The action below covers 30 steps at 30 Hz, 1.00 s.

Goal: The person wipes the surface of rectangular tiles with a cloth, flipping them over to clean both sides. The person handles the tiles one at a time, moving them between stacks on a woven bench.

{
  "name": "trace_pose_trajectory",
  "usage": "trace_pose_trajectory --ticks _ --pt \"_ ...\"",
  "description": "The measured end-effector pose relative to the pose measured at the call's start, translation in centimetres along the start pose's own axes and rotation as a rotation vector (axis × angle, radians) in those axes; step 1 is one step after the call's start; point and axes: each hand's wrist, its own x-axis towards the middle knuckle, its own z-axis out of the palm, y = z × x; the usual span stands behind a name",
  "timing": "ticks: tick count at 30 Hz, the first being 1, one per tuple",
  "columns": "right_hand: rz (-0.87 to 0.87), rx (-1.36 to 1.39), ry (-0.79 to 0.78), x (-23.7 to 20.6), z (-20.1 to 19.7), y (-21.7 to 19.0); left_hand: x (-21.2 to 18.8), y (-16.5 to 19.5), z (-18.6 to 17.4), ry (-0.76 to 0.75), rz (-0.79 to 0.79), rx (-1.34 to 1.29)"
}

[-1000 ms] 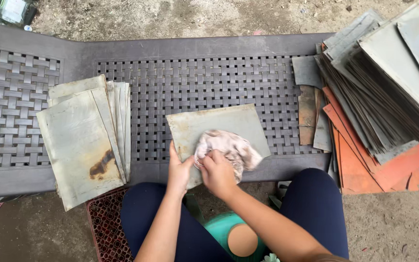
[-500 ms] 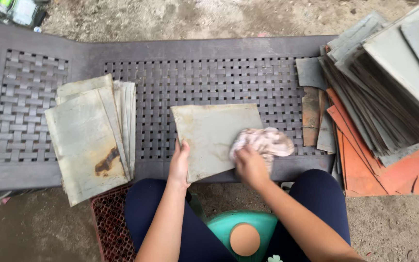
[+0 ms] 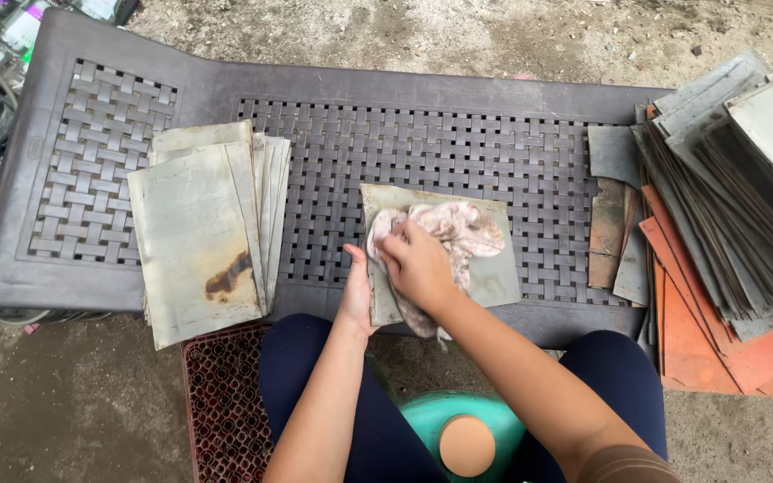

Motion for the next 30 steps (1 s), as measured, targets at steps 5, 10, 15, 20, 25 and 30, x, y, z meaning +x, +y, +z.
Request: trace_pose_trajectory --ticks 5,10,15,20,25,30 --pt "0.131 -0.002 0.043 4.0 2.1 3.1 -0.1 -0.7 1.0 0.027 -0.026 0.078" --pt "0.147 0.005 0.047 3.6 1.3 3.3 0.9 -0.7 2.1 0.082 0.002 0.059" --pt "0.097 0.152 -0.094 -4.1 -2.2 -0.5 1.4 -0.4 2.6 0.089 0.210 0.044" --pt "0.133 0.076 -0.060 -4.4 -2.7 -1.1 1.3 -0.7 2.7 -0.001 0.217 0.068" --pt "0.209 0.057 0.058 0.5 0.3 2.4 1.0 -0.5 2.7 0.085 0.299 0.456" --pt "0.298 0.006 0.159 1.7 2.9 10.6 0.3 -0.2 3.3 0.090 0.247 0.409"
